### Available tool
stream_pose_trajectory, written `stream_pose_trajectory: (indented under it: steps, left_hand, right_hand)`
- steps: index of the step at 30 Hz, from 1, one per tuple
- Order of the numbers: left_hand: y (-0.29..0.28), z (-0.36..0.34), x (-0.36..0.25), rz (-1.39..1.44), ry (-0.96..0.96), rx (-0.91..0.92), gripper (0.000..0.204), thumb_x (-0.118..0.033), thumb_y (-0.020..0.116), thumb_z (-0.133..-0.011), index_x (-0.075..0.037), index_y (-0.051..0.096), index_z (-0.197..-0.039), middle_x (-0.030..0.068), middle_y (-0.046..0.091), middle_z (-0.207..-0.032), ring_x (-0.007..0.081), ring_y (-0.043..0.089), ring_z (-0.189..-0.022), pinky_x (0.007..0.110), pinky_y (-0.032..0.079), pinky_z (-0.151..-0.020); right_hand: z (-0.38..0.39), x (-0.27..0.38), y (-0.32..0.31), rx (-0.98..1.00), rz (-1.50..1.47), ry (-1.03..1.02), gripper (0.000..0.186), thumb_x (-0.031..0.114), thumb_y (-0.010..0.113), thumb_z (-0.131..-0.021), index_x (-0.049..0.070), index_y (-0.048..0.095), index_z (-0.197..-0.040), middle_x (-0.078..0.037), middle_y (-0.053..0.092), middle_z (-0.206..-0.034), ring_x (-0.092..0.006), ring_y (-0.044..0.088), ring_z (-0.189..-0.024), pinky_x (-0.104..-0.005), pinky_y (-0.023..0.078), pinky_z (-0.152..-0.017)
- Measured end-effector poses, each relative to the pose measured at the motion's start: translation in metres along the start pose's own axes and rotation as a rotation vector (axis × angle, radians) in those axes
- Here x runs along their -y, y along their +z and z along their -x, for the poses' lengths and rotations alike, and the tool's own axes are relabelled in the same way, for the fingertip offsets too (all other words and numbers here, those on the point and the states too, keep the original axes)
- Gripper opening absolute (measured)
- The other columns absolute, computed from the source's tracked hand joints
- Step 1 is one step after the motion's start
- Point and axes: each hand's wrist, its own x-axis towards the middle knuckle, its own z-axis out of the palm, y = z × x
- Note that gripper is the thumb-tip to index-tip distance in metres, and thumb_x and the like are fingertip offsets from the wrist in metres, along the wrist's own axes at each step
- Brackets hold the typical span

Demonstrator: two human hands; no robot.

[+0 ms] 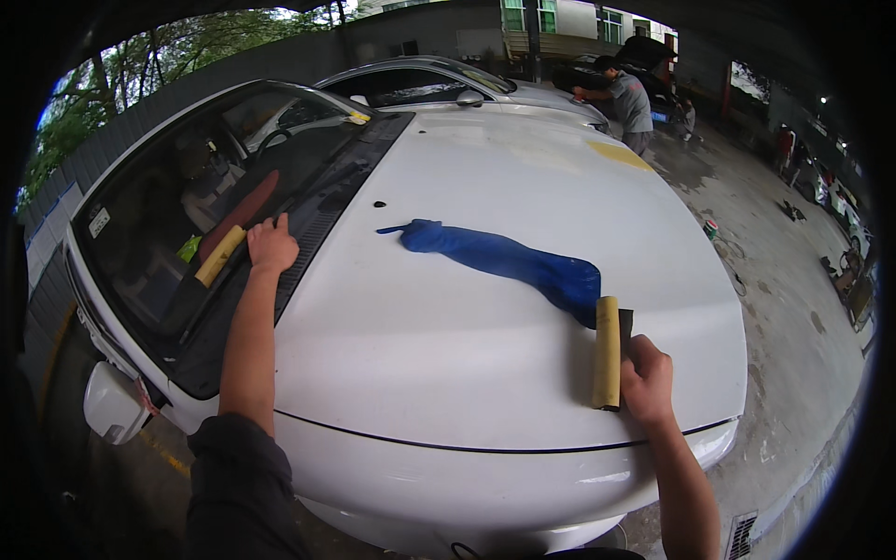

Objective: The person sands the hood of a white car using a sanding block and wipes the surface with a blue cloth. The person also puts on a face mask before continuing the sanding process.

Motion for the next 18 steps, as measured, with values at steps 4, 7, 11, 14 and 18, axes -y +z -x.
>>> stream_pose_trajectory:
  steps: [4,7,11,14,18]
  left_hand:
    - [-0.013,0.001,-0.027,0.017,-0.164,0.043,0.033,-0.034,0.062,-0.097,-0.008,0.071,-0.114,0.0132,0.070,-0.115,0.0336,0.066,-0.114,0.049,0.048,-0.098]
    - [-0.015,-0.003,-0.026,-0.028,-0.174,0.042,0.034,-0.040,0.063,-0.099,-0.009,0.072,-0.108,0.0124,0.073,-0.107,0.0313,0.072,-0.103,0.049,0.051,-0.092]
    - [0.016,-0.017,-0.006,-0.033,-0.116,-0.028,0.032,-0.040,0.062,-0.100,-0.010,0.071,-0.103,0.0131,0.074,-0.105,0.0352,0.074,-0.096,0.051,0.058,-0.083]
    - [0.008,-0.015,-0.030,-0.085,-0.047,-0.047,0.040,-0.043,0.053,-0.105,-0.008,0.071,-0.099,0.0186,0.076,-0.098,0.0417,0.073,-0.091,0.054,0.059,-0.079]
    - [-0.007,-0.014,-0.027,-0.132,-0.013,-0.151,0.040,-0.043,0.054,-0.106,-0.009,0.073,-0.097,0.0159,0.076,-0.093,0.0411,0.073,-0.084,0.052,0.059,-0.072]
  right_hand:
    - [0.001,-0.007,-0.008,-0.019,0.071,0.002,0.015,0.005,0.055,-0.085,-0.002,0.046,-0.075,-0.013,0.044,-0.061,-0.0127,0.039,-0.061,-0.0348,0.040,-0.054]
    - [0.001,0.006,-0.008,-0.004,0.090,0.031,0.014,0.005,0.055,-0.086,-0.002,0.049,-0.076,-0.014,0.046,-0.059,-0.0145,0.040,-0.057,-0.0365,0.041,-0.053]
    - [-0.004,-0.002,-0.004,0.033,-0.023,0.064,0.010,0.003,0.053,-0.087,-0.002,0.051,-0.079,-0.009,0.047,-0.063,-0.0111,0.043,-0.064,-0.0331,0.042,-0.057]
    - [-0.005,0.003,-0.003,0.053,-0.150,0.176,0.007,-0.001,0.050,-0.091,-0.002,0.049,-0.084,-0.004,0.047,-0.068,-0.0078,0.043,-0.070,-0.0286,0.038,-0.057]
    - [0.002,0.015,-0.022,0.097,0.009,0.181,0.013,0.007,0.057,-0.092,-0.001,0.052,-0.083,-0.004,0.050,-0.064,-0.0106,0.047,-0.060,-0.0313,0.041,-0.053]
